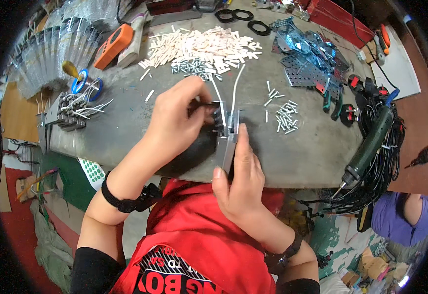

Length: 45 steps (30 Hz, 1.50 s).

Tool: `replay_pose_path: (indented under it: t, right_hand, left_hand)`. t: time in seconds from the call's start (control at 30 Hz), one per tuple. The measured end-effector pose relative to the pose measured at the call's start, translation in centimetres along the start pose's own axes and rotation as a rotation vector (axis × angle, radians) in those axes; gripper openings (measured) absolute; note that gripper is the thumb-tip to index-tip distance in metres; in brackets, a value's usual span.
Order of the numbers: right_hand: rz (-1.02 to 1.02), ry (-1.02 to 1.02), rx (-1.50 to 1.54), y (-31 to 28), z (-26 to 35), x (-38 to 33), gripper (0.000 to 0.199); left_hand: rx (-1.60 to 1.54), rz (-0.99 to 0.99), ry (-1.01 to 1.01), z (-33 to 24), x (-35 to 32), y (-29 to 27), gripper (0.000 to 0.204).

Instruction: Assembling metal plates with wires and screws using an electric screwdriver.

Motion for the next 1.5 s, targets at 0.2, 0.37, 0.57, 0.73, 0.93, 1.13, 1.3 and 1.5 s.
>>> replay_pose_path:
  t: [0.2,0.37,0.57,0.73,0.93,1.13,1.3,1.5]
  right_hand:
    - [-0.045,-0.124,-0.029,-0.6,0.7,0.7,0.071]
    - [-0.063,-0.111,-0.036,-0.7,0.5,0.6,0.071]
    - [-0.073,-0.155,-0.069,-0.6,0.6,0.9,0.072]
    - [-0.067,-0.149,-0.111,-0.8,0.7,0.9,0.073]
    - [-0.01,-0.186,-0.168,-0.5,0.6,1.4,0.079]
    - [0.253,-0.097,-0.275,-6.5,-1.7,3.1,0.069]
    - [-0.468,0.258,-0.838,-26.0,-10.8,0.1,0.048]
    - [-0.378,0.637,-0.864,-28.1,-15.0,0.2,0.074]
  left_hand:
    - [0.091,-0.028,-0.011,-0.1,-0.1,-0.3,0.017]
    - [-0.06,-0.005,-0.175,1.4,-0.5,-0.1,0.017]
    - [0.098,0.019,-0.141,0.4,0.1,0.6,0.015]
    - [-0.376,-0.181,-0.434,1.8,-3.9,1.0,0.021]
    - [-0.013,0.004,-0.04,-2.3,-5.0,2.1,0.038]
    - [0.221,0.097,-0.059,-1.4,-4.1,4.3,0.043]
    - [0.203,0.046,-0.11,-0.7,-4.0,5.1,0.043]
    - [0.183,0.02,-0.079,-0.6,-4.4,5.0,0.046]
Point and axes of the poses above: each hand's wrist, its own x-axis towards the middle knuckle, its own y-axis out of the palm, z = x × y, the point moved 10 cm from there along x, towards the middle knuckle, and after that the axes turned 5 degrees about -y, right-handed, at the moved point
